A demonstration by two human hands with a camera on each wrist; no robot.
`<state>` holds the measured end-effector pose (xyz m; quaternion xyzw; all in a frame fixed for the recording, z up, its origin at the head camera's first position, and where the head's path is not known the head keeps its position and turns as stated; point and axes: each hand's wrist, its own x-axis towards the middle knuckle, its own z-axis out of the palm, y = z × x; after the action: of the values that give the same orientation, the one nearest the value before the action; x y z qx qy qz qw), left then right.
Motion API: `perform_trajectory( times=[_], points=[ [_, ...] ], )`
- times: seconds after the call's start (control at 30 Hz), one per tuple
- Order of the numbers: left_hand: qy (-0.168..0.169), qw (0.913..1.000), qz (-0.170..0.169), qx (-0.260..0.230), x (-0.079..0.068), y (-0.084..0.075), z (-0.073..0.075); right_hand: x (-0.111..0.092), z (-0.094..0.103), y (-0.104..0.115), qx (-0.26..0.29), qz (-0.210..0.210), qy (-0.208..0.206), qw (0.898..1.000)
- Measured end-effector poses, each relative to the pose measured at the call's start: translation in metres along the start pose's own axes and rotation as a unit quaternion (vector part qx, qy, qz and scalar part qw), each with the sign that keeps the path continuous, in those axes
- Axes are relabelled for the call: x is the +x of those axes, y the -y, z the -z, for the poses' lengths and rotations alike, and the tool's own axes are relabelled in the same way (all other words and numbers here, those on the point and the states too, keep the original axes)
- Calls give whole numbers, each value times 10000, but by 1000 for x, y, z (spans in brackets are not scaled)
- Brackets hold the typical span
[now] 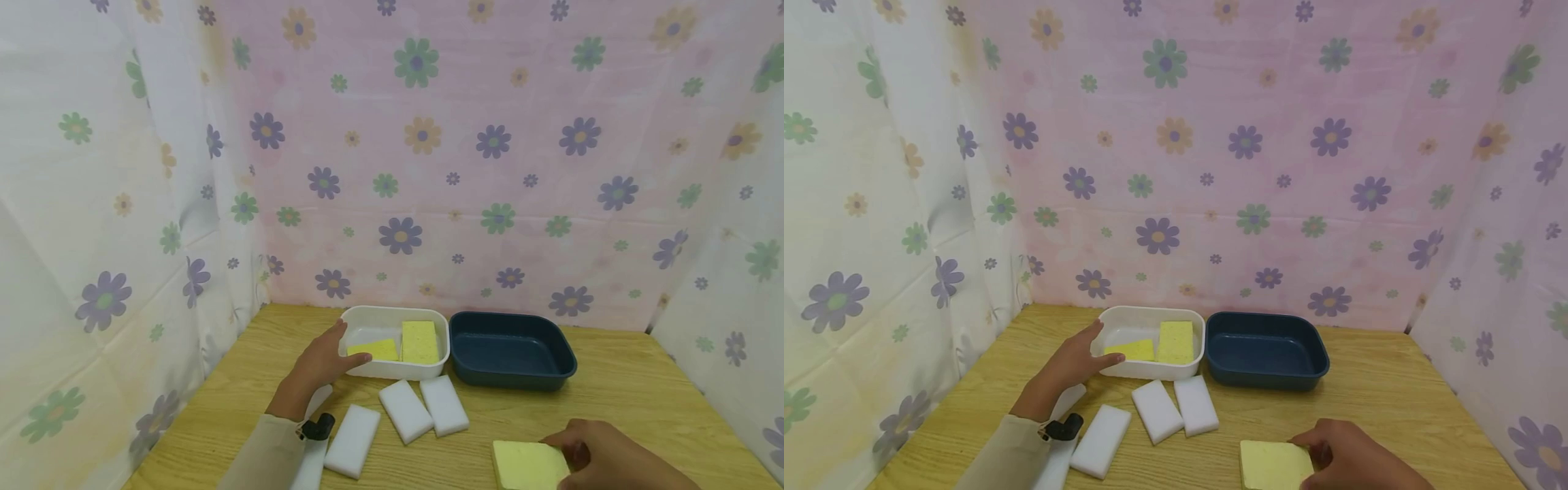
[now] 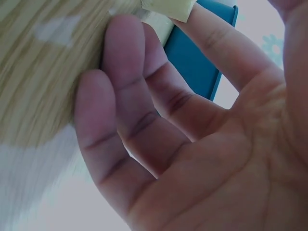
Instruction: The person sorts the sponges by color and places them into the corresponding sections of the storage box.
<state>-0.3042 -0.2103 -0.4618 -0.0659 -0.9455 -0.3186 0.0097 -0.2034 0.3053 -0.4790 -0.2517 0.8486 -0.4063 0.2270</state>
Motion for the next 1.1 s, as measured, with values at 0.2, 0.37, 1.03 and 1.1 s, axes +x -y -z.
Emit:
perform_trajectory(
  times=[0.2,0.37,1.03,1.1],
  points=[
    [26,10000,44,4,0,-1,1,11,-2,-2,-85,-410,-192,9989],
    [25,9999,84,53,0,0,1,11,0,-7,510,-391,-164,9978],
    [15,9999,54,88,2,1,0,5,2,-13,1020,-184,-88,9946],
    [35,9999,75,92,2,0,0,5,1,-12,962,-172,-87,9952]
  ],
)
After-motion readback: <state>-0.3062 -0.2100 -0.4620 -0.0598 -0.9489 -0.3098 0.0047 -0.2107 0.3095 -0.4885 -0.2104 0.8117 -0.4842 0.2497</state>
